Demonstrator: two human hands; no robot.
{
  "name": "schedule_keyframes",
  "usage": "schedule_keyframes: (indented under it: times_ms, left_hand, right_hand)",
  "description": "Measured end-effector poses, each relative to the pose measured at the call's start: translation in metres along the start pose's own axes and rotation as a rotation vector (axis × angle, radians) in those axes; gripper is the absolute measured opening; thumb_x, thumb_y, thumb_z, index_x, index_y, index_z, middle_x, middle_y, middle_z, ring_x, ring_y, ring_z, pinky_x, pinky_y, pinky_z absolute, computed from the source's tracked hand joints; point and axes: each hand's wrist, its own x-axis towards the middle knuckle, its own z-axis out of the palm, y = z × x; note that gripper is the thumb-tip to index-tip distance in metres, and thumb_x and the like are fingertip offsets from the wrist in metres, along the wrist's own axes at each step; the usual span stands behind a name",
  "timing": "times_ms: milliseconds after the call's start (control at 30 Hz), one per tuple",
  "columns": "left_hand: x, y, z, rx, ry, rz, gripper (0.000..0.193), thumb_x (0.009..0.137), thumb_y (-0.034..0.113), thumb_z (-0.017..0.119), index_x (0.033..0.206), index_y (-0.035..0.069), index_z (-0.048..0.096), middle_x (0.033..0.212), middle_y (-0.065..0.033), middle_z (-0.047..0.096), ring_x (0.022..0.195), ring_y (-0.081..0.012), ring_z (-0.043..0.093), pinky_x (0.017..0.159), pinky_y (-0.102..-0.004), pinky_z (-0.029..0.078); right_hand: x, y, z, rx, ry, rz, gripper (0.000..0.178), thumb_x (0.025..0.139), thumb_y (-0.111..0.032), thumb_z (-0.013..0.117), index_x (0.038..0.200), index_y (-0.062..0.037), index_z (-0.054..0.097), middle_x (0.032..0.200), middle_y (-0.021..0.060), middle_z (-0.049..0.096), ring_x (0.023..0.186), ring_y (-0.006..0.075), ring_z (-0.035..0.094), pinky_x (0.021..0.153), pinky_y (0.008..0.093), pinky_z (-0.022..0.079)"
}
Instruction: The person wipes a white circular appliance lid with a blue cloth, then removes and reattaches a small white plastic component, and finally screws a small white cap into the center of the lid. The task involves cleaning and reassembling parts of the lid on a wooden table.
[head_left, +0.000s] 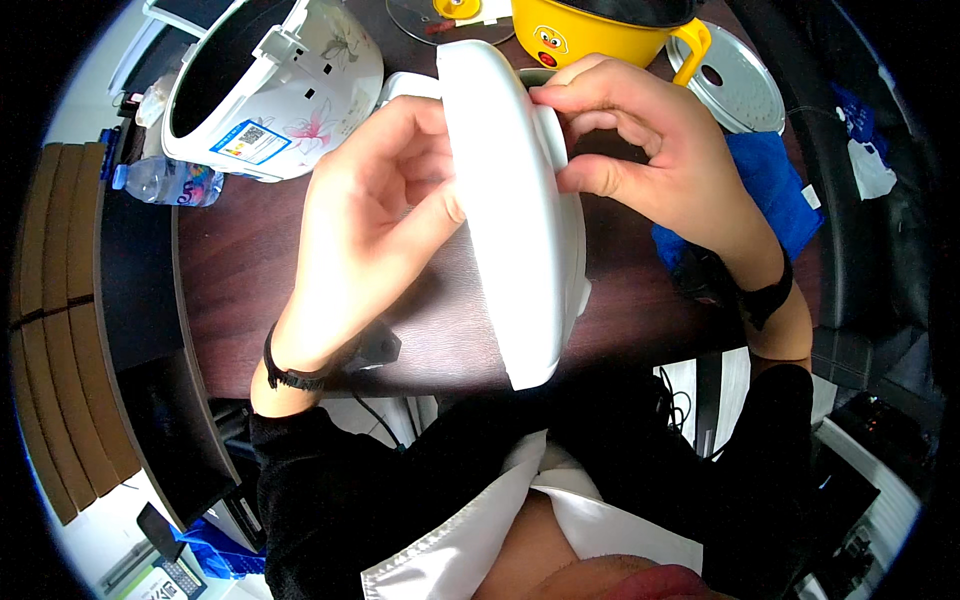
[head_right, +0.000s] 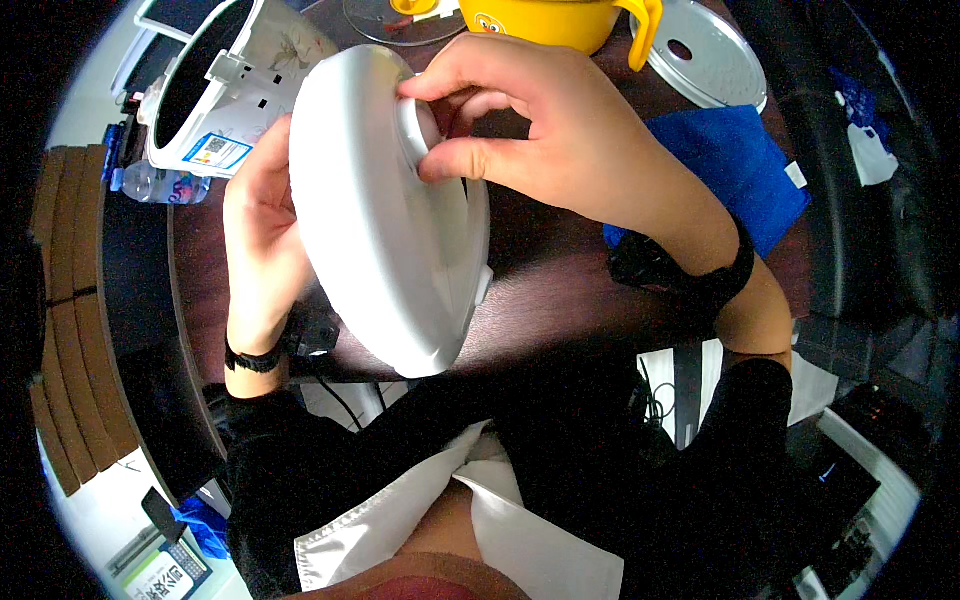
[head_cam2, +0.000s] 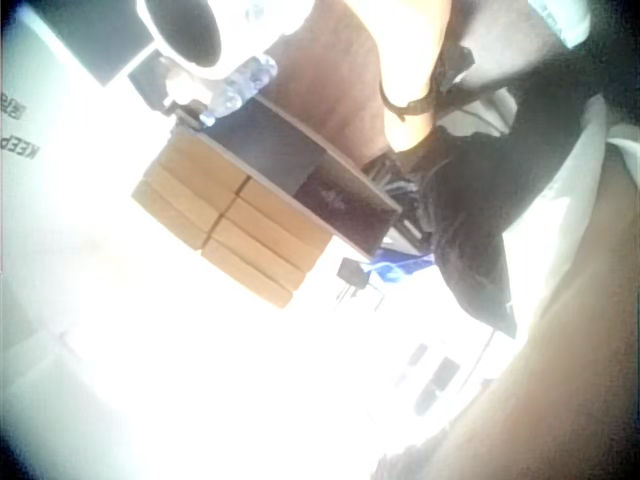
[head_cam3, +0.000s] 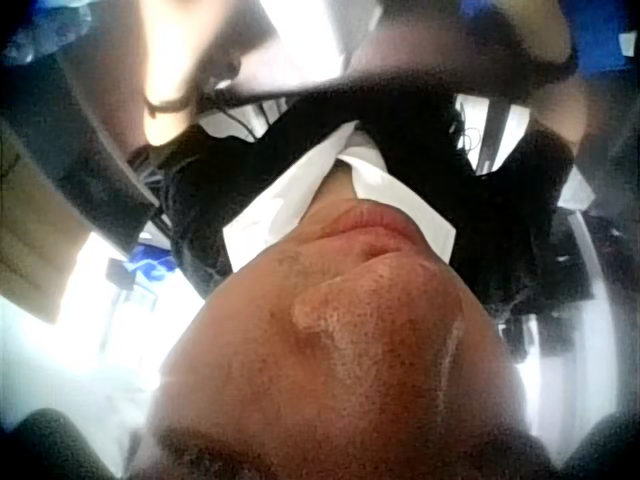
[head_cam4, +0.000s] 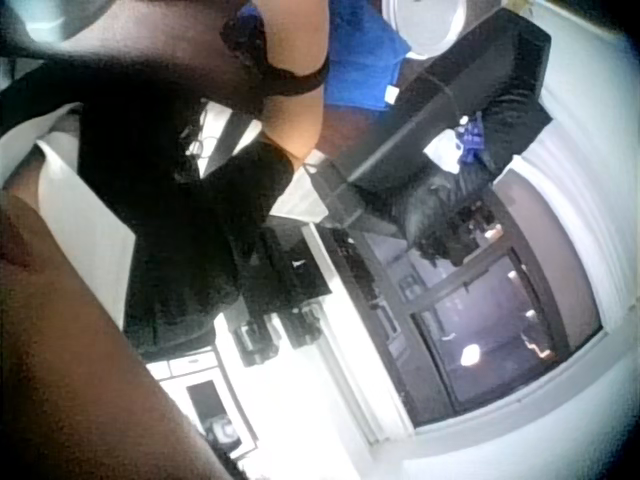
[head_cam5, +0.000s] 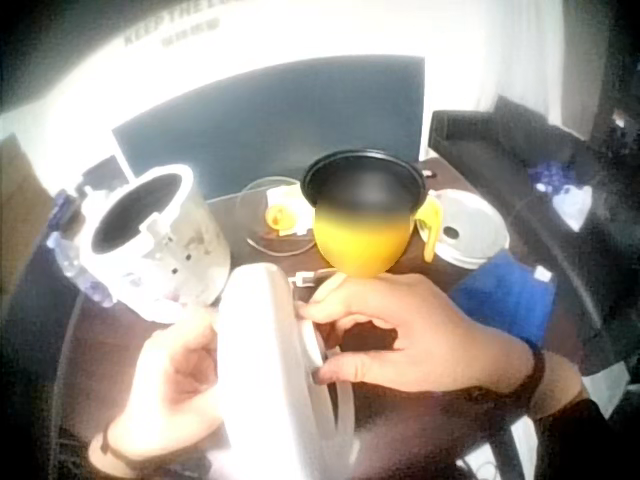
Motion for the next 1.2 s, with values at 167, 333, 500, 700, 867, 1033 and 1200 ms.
schedule_keyframes:
  times_ms: [167, 333, 500, 700, 867, 1033, 1200]
  left_hand:
    - [-0.001, -0.001, -0.002, 0.029, -0.005, 0.036, 0.031, 0.088, 0.002, 0.066, 0.116, -0.005, 0.053, 0.106, -0.0097, 0.064, 0.098, -0.0152, 0.064, 0.088, -0.0283, 0.053]
    - [0.002, 0.0, -0.007, -0.076, -0.034, -0.075, 0.038, 0.083, 0.0, 0.069, 0.118, -0.003, 0.055, 0.108, -0.007, 0.064, 0.099, -0.0116, 0.062, 0.087, -0.0254, 0.051]
    - [-0.002, -0.006, -0.001, -0.081, -0.01, -0.017, 0.032, 0.086, -0.004, 0.066, 0.115, -0.004, 0.054, 0.108, -0.0093, 0.063, 0.099, -0.0151, 0.063, 0.088, -0.0265, 0.051]
    - [0.0, -0.011, -0.001, 0.064, -0.018, 0.022, 0.034, 0.085, 0.0, 0.069, 0.116, -0.006, 0.055, 0.102, -0.0101, 0.065, 0.094, -0.0137, 0.065, 0.083, -0.0247, 0.053]
    - [0.001, -0.013, -0.004, 0.189, 0.038, 0.143, 0.036, 0.083, 0.007, 0.073, 0.114, -0.006, 0.058, 0.093, -0.0085, 0.065, 0.087, -0.0116, 0.065, 0.078, -0.0243, 0.054]
    - [0.002, -0.006, -0.01, 0.096, 0.007, 0.006, 0.034, 0.083, 0.008, 0.073, 0.111, -0.005, 0.059, 0.089, -0.0077, 0.065, 0.083, -0.0106, 0.065, 0.076, -0.0232, 0.053]
    - [-0.001, -0.01, -0.005, 0.001, 0.056, -0.052, 0.029, 0.083, 0.008, 0.073, 0.107, -0.003, 0.059, 0.086, -0.0073, 0.065, 0.079, -0.0106, 0.065, 0.073, -0.0221, 0.052]
  right_hand:
    - [0.001, -0.003, 0.003, -0.024, 0.011, -0.006, 0.05, 0.081, 0.004, 0.069, 0.128, 0.0013, 0.052, 0.121, 0.0112, 0.056, 0.11, 0.0206, 0.06, 0.098, 0.032, 0.049]
    - [0.001, -0.004, 0.006, -0.134, 0.086, -0.06, 0.047, 0.078, 0.004, 0.072, 0.123, 0.0007, 0.056, 0.117, 0.0104, 0.059, 0.105, 0.0191, 0.062, 0.093, 0.0305, 0.051]
    - [-0.003, -0.005, 0.005, -0.121, 0.095, -0.045, 0.048, 0.079, 0.002, 0.073, 0.124, -0.0006, 0.055, 0.118, 0.0098, 0.06, 0.112, 0.0194, 0.06, 0.097, 0.0309, 0.048]
    - [-0.007, -0.016, 0.002, -0.032, 0.086, 0.248, 0.042, 0.092, -0.014, 0.065, 0.128, 0.0004, 0.051, 0.12, 0.0112, 0.061, 0.109, 0.0174, 0.061, 0.093, 0.0289, 0.05]
    - [-0.007, -0.013, 0.004, -0.031, 0.111, 0.288, 0.044, 0.093, -0.018, 0.064, 0.13, -0.0006, 0.049, 0.12, 0.012, 0.061, 0.111, 0.018, 0.06, 0.095, 0.0309, 0.048]
    - [-0.003, -0.015, 0.006, -0.032, 0.123, 0.252, 0.044, 0.092, -0.017, 0.065, 0.129, 0.0, 0.048, 0.121, 0.0123, 0.06, 0.113, 0.02, 0.059, 0.098, 0.0332, 0.047]
    - [-0.005, -0.017, 0.011, 0.038, 0.155, 0.28, 0.045, 0.091, -0.016, 0.067, 0.128, 0.001, 0.048, 0.12, 0.0117, 0.059, 0.112, 0.02, 0.059, 0.098, 0.0336, 0.046]
